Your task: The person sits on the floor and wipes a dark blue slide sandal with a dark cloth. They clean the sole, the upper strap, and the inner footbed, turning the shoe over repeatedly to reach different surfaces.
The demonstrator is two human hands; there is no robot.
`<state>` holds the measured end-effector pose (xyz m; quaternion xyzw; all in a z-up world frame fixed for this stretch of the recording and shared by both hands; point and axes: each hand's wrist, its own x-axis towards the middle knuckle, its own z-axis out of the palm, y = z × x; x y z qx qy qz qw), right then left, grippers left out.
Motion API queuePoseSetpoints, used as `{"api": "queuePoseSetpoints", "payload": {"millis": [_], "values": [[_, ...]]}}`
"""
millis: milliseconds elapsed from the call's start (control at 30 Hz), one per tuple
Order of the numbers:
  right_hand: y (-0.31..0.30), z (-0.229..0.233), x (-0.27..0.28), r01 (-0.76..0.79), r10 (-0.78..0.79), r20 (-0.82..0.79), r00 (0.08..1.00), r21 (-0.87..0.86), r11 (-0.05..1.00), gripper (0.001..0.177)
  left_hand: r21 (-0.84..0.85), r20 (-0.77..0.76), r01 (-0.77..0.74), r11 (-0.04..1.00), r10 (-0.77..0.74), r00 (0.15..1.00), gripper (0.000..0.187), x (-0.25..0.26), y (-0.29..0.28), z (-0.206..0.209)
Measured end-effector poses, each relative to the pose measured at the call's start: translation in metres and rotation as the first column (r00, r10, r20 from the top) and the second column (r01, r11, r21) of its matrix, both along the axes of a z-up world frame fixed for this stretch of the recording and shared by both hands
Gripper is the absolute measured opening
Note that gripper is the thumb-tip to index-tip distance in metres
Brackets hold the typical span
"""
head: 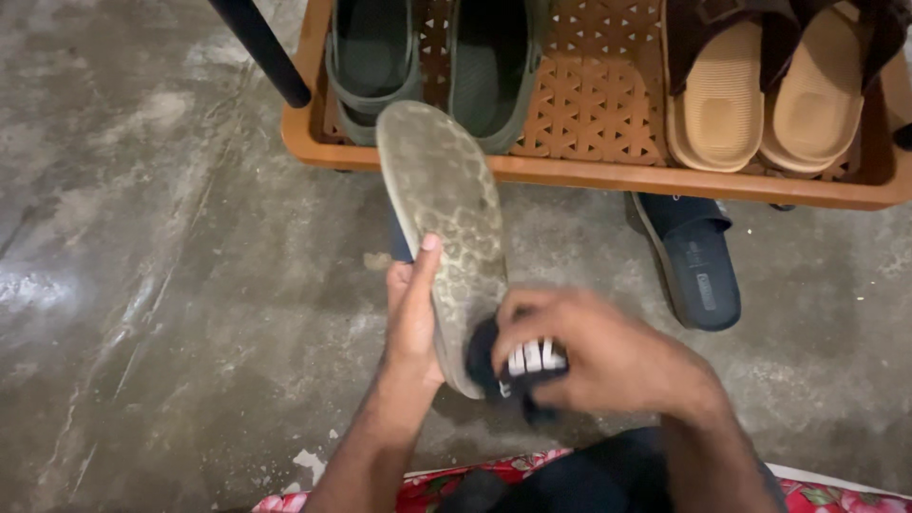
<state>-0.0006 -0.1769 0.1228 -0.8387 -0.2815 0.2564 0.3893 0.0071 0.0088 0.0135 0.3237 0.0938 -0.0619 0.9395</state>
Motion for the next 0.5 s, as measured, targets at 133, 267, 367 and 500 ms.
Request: {"api": "queuePoseSetpoints", "payload": {"millis": [133, 267, 367, 500], "values": [[-0.01, 0.002, -0.001, -0.097, 0.101, -0.04, 0.994, 0.106, 0.99, 0.045, 0.038, 0.038, -0.008, 0.999, 0.007, 0.999, 0.032, -0.001, 0.0, -0.004], [0.002, -0.003, 0.003, 0.311, -0.434, 0.358, 0.827, 0.352, 0.883, 0.042, -0.005, 0.006, -0.003, 1.0, 0.003, 1.0, 0.029, -0.003, -0.007, 0.001], [0.009, -0.002, -0.003, 0.206, -0.309, 0.468, 0.828, 0.258, 0.944, 0.068, 0.0, 0.039, 0.023, 1.0, -0.023, 0.999, 0.029, -0.006, -0.005, 0.006], [0.008, 0.007, -0.009, 0.165, -0.191, 0.301, 0.934, 0.11, 0.98, 0.065, -0.07, 0.013, -0.001, 0.998, 0.002, 1.0, 0.03, -0.005, -0.004, 0.009]]}}
